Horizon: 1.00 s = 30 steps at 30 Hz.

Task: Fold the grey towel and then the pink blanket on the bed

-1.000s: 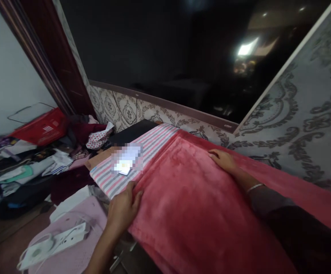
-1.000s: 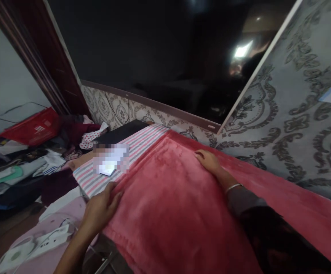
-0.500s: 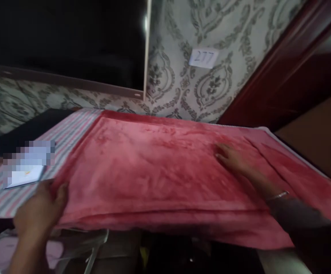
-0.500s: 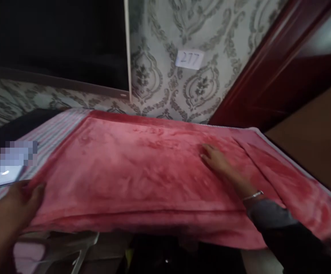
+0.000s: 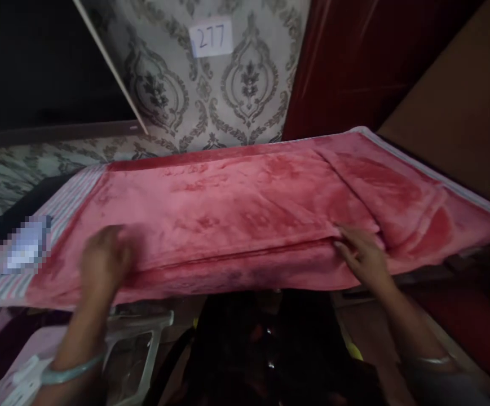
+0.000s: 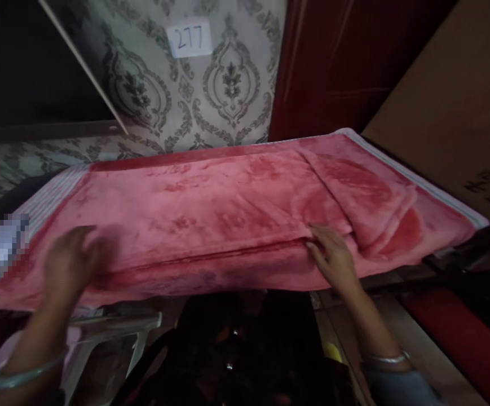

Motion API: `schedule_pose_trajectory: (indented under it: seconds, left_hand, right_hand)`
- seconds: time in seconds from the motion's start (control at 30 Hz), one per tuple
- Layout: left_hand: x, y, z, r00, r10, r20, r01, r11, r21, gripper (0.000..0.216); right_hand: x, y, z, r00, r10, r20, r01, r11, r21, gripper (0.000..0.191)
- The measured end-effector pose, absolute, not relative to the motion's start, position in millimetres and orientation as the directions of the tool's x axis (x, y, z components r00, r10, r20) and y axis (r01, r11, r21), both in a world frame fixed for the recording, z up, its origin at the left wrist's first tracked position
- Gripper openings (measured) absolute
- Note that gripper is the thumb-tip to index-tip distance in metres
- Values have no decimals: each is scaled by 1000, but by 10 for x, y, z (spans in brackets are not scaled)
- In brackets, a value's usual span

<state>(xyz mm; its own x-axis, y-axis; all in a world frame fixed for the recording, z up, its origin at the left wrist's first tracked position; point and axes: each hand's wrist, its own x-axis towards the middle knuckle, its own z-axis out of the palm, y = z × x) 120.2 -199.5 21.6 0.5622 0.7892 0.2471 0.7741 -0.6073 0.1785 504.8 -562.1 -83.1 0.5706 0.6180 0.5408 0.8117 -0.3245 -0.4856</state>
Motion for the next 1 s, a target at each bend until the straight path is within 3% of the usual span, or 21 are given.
schedule_pose_trajectory:
  seconds: [0.1, 0.17, 0.4, 0.47, 0.53, 0.6, 0.67, 0.8, 0.93, 1.0]
  left_hand:
    - [1935, -2256, 141, 830, 497, 252, 475, -868, 149, 48]
    - [2426, -2497, 60, 905, 345, 250, 320, -938, 136, 50]
    - [3214, -2870, -305, 956, 246, 161, 241, -969, 47, 54]
    - [3241, -2829, -393, 962, 235, 141, 236, -972, 14, 55]
    - [3250, -2784, -442, 964, 228, 137, 232, -973, -14, 56]
    - [3257, -2752, -460, 964, 231, 131, 237, -971, -37, 58]
    - [3267, -2732, -470, 963, 238, 124, 245, -969, -44, 59]
    - [3277, -2688, -515, 963, 233, 139, 239, -970, -34, 58]
    - [3271, -2664, -554, 964, 239, 115, 247, -967, -59, 60]
    - [3270, -2671, -553, 966, 246, 84, 253, -964, -82, 62]
  right_hand:
    - [5004, -5520, -948, 590, 585, 557, 801, -331, -500, 41]
    - [4979, -5460, -990, 609, 567, 554, 788, -354, -504, 42]
    - [4934, -5554, -965, 622, 529, 577, 777, -328, -537, 42]
    - [5004, -5684, -929, 675, 389, 628, 738, -338, -584, 37]
    - [5148, -5837, -892, 741, 164, 651, 657, -375, -653, 33]
    - [5362, -5978, -859, 785, -28, 619, 556, -408, -724, 36]
    - [5613, -6070, -828, 841, -101, 531, 449, -416, -791, 47]
    - [5975, -6054, -759, 938, 4, 348, 321, -398, -860, 64]
    - [5942, -5899, -713, 865, 120, 488, 496, -357, -792, 77]
    - [5880, -5855, -691, 830, 237, 504, 557, -307, -772, 64]
